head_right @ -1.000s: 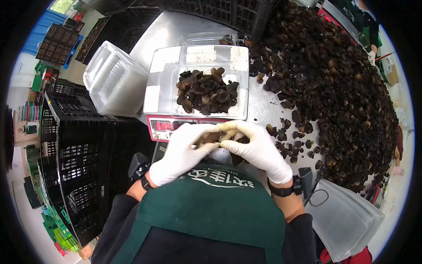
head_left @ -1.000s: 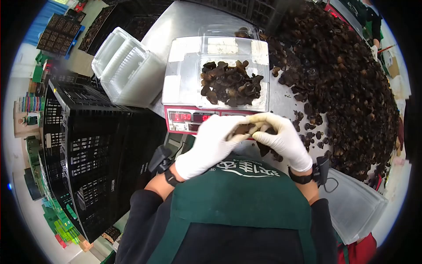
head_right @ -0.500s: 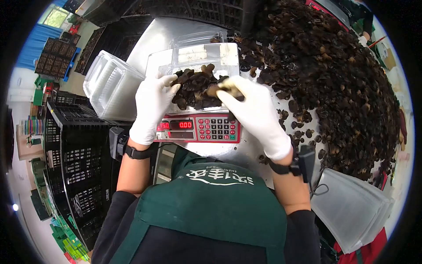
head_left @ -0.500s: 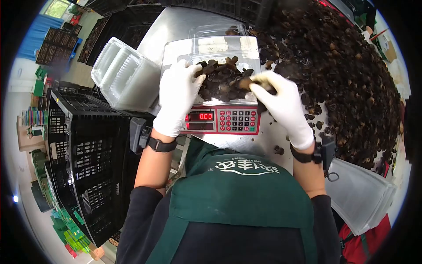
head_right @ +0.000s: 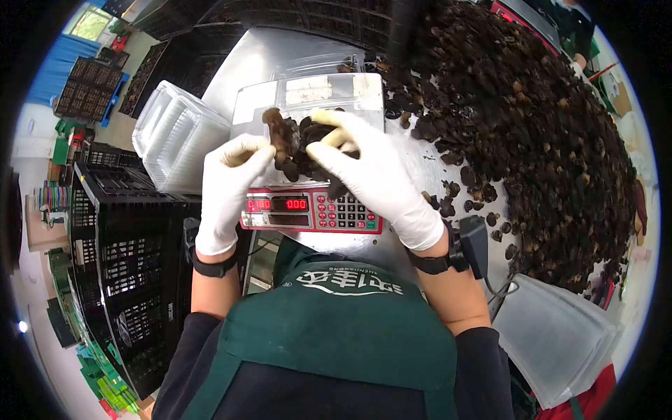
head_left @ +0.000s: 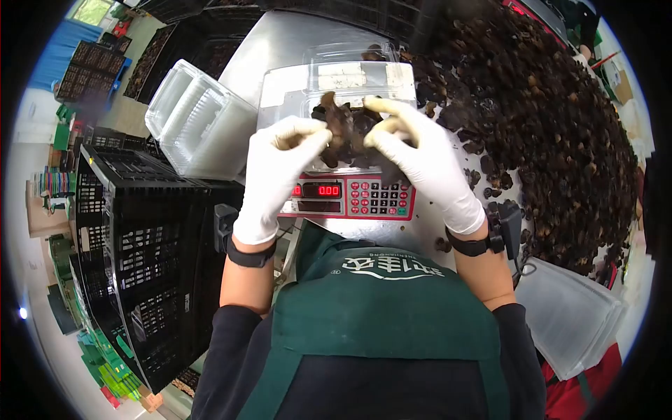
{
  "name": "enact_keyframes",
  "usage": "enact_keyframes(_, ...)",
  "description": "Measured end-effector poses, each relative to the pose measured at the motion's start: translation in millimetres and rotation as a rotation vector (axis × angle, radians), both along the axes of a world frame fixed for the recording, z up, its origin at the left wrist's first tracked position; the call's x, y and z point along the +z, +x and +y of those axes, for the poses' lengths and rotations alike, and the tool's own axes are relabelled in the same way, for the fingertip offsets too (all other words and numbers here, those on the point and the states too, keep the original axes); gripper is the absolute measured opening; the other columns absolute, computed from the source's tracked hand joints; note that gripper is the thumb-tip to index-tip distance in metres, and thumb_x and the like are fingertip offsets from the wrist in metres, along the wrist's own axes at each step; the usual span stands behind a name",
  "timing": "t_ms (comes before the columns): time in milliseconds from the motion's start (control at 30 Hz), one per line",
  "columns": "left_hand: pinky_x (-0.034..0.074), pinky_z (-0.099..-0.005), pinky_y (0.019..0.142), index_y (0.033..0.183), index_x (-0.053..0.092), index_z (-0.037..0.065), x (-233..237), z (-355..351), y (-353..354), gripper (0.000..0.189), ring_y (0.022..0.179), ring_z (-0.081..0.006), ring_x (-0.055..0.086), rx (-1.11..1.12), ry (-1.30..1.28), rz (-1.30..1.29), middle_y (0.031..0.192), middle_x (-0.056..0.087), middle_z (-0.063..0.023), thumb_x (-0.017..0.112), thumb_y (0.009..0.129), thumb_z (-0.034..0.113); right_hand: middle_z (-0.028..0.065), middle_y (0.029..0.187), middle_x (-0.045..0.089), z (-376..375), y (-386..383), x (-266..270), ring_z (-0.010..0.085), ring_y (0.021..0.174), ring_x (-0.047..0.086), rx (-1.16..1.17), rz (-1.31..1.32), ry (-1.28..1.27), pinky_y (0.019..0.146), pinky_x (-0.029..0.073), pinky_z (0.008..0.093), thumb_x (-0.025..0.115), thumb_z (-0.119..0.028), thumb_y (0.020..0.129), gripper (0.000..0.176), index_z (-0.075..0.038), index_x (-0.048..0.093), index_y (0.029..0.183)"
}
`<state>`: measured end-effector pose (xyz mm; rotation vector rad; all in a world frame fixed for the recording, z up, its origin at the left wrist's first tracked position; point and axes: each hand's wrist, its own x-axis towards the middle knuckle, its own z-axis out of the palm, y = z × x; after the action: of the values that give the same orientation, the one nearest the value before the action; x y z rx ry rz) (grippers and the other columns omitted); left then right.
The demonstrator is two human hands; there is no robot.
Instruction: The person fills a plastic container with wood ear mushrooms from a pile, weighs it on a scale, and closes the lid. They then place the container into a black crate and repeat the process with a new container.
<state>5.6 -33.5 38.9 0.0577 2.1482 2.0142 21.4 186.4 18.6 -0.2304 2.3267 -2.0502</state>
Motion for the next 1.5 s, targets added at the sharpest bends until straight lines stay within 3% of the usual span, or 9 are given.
enact_keyframes(100,0.049,-0.0209,0.072,0.102,0.072,0.001,-2.0,9.6,17.9,0.013,0.076,-0.0051,0.061,-0.113,0.03,-0.055,0.085,0.07,-0.0018,0.072,0.09,0.007,0.0074,0.1,0.07,-5.3,9.7,10.4,0.0107,0.089,0.064,0.204,-0.28,-0.379,0.082,0.053,0.0272,0.068,-0.016,0.095,0.04,0.003,0.058,0.129)
enact_keyframes(267,0.05,-0.0219,0.067,0.101,0.073,0.0,-12.4,21.7,32.4,0.015,0.072,-0.0059,0.062,-0.139,0.051,-0.143,0.082,0.072,-0.0023,0.075,0.088,0.008,0.0048,0.094,0.068,1.2,23.3,8.5,0.0092,0.089,0.063,0.13,-0.295,-0.283,0.083,0.052,0.0269,0.067,-0.011,0.095,0.018,0.002,0.062,0.107)
enact_keyframes(500,0.05,-0.0225,0.067,0.096,0.073,-0.001,-13.3,33.2,50.7,0.01,0.071,-0.0071,0.063,-0.189,-0.079,-0.046,0.079,0.07,-0.0034,0.072,0.089,0.006,0.0033,0.088,0.069,-3.0,56.7,-13.5,0.0066,0.078,0.063,-0.066,-0.178,-0.363,0.07,0.052,0.0228,0.071,-0.004,0.09,0.015,0.001,0.062,0.1)
enact_keyframes(600,0.051,-0.0221,0.069,0.095,0.07,-0.003,-23.3,34.5,55.8,0.007,0.072,-0.0071,0.062,-0.205,-0.225,0.127,0.081,0.069,-0.0027,0.068,0.093,0.003,0.0052,0.087,0.07,-8.8,71.0,-19.2,0.0076,0.079,0.065,-0.14,-0.123,-0.265,0.07,0.053,0.0234,0.071,-0.002,0.089,0.022,0.003,0.062,0.109)
enact_keyframes(667,0.051,-0.0222,0.07,0.095,0.071,-0.003,-21.9,33.0,56.0,0.007,0.073,-0.0073,0.063,-0.223,-0.196,0.039,0.082,0.069,-0.0034,0.068,0.093,0.002,0.0074,0.094,0.071,-6.8,74.7,-18.3,0.0092,0.084,0.066,-0.128,-0.117,-0.206,0.074,0.055,0.0243,0.069,-0.001,0.09,0.028,0.005,0.061,0.117)
enact_keyframes(767,0.052,-0.0225,0.07,0.096,0.072,-0.002,-22.3,35.0,59.1,0.007,0.074,-0.0077,0.064,-0.209,-0.126,-0.029,0.084,0.07,-0.0042,0.069,0.092,0.002,0.0079,0.099,0.071,-4.1,73.1,-23.1,0.0099,0.086,0.066,-0.122,-0.238,-0.45,0.076,0.055,0.0248,0.066,0.0,0.092,0.027,0.006,0.061,0.117)
enact_keyframes(933,0.053,-0.022,0.067,0.097,0.072,-0.002,-27.6,35.4,62.3,0.01,0.071,-0.0068,0.064,-0.222,-0.237,0.064,0.082,0.071,-0.0034,0.072,0.089,0.005,0.0077,0.105,0.069,2.8,76.0,-25.1,0.0097,0.091,0.064,-0.02,-0.265,-0.402,0.08,0.055,0.025,0.063,-0.005,0.095,0.031,0.005,0.06,0.124)
enact_keyframes(1233,0.052,-0.0205,0.068,0.104,0.071,-0.001,-21.4,44.5,65.8,0.015,0.073,-0.0049,0.062,-0.243,-0.032,-0.176,0.083,0.07,-0.0019,0.068,0.095,0.01,0.0038,0.096,0.067,13.3,76.4,-51.6,0.0069,0.079,0.061,0.103,-0.443,-0.756,0.069,0.052,0.0212,0.064,-0.028,0.099,0.038,0.001,0.06,0.122)
enact_keyframes(1500,0.053,-0.0236,0.069,0.101,0.073,-0.001,-21.7,44.2,65.4,0.014,0.076,-0.008,0.066,-0.262,-0.267,-0.026,0.086,0.073,-0.0045,0.071,0.092,0.011,0.0041,0.096,0.067,14.1,78.1,-39.9,0.008,0.082,0.062,-0.001,-0.445,-0.567,0.07,0.051,0.0226,0.065,-0.02,0.098,0.03,0.003,0.061,0.118)
